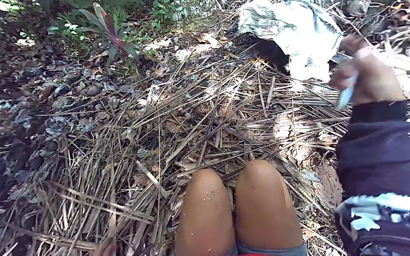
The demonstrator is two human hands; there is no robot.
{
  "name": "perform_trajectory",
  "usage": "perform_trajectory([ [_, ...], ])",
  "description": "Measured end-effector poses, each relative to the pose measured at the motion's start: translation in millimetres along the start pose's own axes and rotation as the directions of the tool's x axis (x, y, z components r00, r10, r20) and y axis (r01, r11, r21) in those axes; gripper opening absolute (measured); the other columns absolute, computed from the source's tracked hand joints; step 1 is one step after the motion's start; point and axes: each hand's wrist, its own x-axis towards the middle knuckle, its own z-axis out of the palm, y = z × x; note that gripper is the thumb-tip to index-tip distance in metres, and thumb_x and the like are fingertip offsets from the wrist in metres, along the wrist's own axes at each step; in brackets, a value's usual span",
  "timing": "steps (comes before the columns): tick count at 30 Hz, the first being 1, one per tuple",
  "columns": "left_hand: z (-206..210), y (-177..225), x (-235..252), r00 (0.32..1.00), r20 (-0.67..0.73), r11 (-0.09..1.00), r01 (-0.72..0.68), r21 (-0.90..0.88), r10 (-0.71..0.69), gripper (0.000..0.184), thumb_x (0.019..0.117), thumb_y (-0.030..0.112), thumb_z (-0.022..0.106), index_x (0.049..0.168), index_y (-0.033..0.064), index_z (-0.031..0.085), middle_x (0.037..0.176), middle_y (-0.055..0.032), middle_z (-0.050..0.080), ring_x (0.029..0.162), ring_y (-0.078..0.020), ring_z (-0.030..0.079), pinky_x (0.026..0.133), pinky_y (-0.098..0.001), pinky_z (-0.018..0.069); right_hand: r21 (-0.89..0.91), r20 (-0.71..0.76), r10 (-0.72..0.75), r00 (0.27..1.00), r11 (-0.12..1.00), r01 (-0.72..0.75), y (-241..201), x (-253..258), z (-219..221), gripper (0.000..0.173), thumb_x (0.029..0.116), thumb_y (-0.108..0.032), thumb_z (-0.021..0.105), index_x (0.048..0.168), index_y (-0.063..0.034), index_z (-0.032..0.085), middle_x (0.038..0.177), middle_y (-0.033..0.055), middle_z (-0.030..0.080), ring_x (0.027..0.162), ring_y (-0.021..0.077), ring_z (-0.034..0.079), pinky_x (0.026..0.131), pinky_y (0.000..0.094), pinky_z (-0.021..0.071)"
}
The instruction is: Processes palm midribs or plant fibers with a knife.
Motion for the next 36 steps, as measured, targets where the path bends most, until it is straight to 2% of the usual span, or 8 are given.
perform_trajectory([
  [3,10.0,144.0,15.6,0.986,-0.136,0.93,-0.136,-0.342,0.094,0.042,0.1063,0.017,0.044,0.141,-0.0059,0.054,0.103,-0.0239,0.073,0.084,-0.0349,0.073,0.081,-0.0557,0.0586,-0.202,0.322,0.221,0.921,0.966,-0.161,32.1,-43.1,105.1,0.047,0.1058,-0.015,0.041,0.152,-0.0104,0.042,0.07,-0.0047,0.054,0.051,0.0025,0.047,0.05,0.0201,0.0447],
  [6,-0.7,256.4,18.1,0.969,-0.09,0.698,-0.227,-0.68,0.228,0.048,0.108,0.026,0.03,0.138,-0.0021,0.054,0.084,-0.0007,0.063,0.066,-0.0055,0.057,0.063,-0.0248,0.0506,-0.174,0.572,0.288,0.768,0.958,-0.229,65.4,-85.8,186.4,0.054,0.1031,-0.017,0.052,0.155,-0.0106,0.039,0.073,-0.0009,0.058,0.055,0.0047,0.051,0.053,0.0224,0.0457],
  [10,-17.1,314.9,14.2,0.935,-0.029,0.378,-0.171,-0.91,0.354,0.047,0.1073,0.021,0.022,0.119,-0.0023,0.061,0.073,0.0103,0.057,0.06,0.0025,0.051,0.058,-0.0151,0.0456,-0.093,0.727,0.203,0.656,0.976,-0.199,69.7,-111.6,214.3,0.064,0.1002,-0.024,0.056,0.158,-0.012,0.032,0.073,-0.0061,0.057,0.056,-0.0002,0.05,0.054,0.0184,0.0452],
  [17,-24.4,338.0,-0.4,0.906,-0.039,0.265,-0.164,-0.95,0.421,0.026,0.1035,0.007,0.033,0.101,0.0084,0.059,0.069,0.0144,0.061,0.053,0.0077,0.052,0.052,-0.0098,0.0441,0.004,0.914,0.077,0.399,0.98,-0.199,81.9,-126.6,225.2,0.046,0.1035,-0.019,0.053,0.145,0.0004,0.049,0.095,0.0011,0.063,0.066,-0.0041,0.049,0.059,0.0143,0.0431],
  [20,-26.5,333.4,0.6,0.862,0.041,0.232,-0.09,-0.968,0.506,0.028,0.1038,0.009,0.032,0.097,0.0122,0.06,0.067,0.0148,0.059,0.05,0.0079,0.048,0.048,-0.0092,0.0399,0.07,0.918,0.015,0.396,0.978,-0.198,83.7,-124.8,224.2,0.039,0.1031,-0.017,0.055,0.136,0.0035,0.055,0.094,-0.0046,0.064,0.066,-0.0098,0.047,0.058,0.0094,0.0401],
  [26,-14.5,291.0,-0.5,0.805,0.199,0.338,-0.002,-0.941,0.558,0.026,0.1059,0.019,0.041,0.092,0.017,0.062,0.068,0.016,0.059,0.05,0.0093,0.047,0.047,-0.0077,0.0385,0.268,0.612,-0.051,0.789,0.952,-0.146,83.6,-81.5,182.4,0.03,0.1023,-0.034,0.055,0.127,-0.02,0.065,0.064,-0.0147,0.05,0.05,-0.0059,0.044,0.048,0.0122,0.0397],
  [29,-7.2,275.9,-6.0,0.836,0.237,0.37,0.045,-0.928,0.495,0.027,0.1041,0.016,0.041,0.089,0.0166,0.063,0.066,0.0154,0.059,0.049,0.0093,0.046,0.047,-0.0078,0.0377,0.301,0.526,-0.004,0.85,0.936,-0.182,86.3,-77.5,176.1,0.029,0.1025,-0.031,0.052,0.129,-0.0249,0.061,0.062,-0.0133,0.049,0.049,-0.0016,0.047,0.048,0.0158,0.0437],
  [36,-25.4,289.0,-10.9,0.874,0.175,0.37,-0.005,-0.929,0.453,0.026,0.1043,0.012,0.035,0.096,0.0146,0.059,0.068,0.0161,0.058,0.049,0.0096,0.044,0.047,-0.0081,0.0369,-0.074,0.896,0.153,0.416,0.977,-0.201,73.0,-147.0,233.2,0.04,0.1025,-0.016,0.055,0.137,0.0034,0.057,0.098,0.0067,0.066,0.072,0.0021,0.053,0.067,0.0213,0.0464],
])
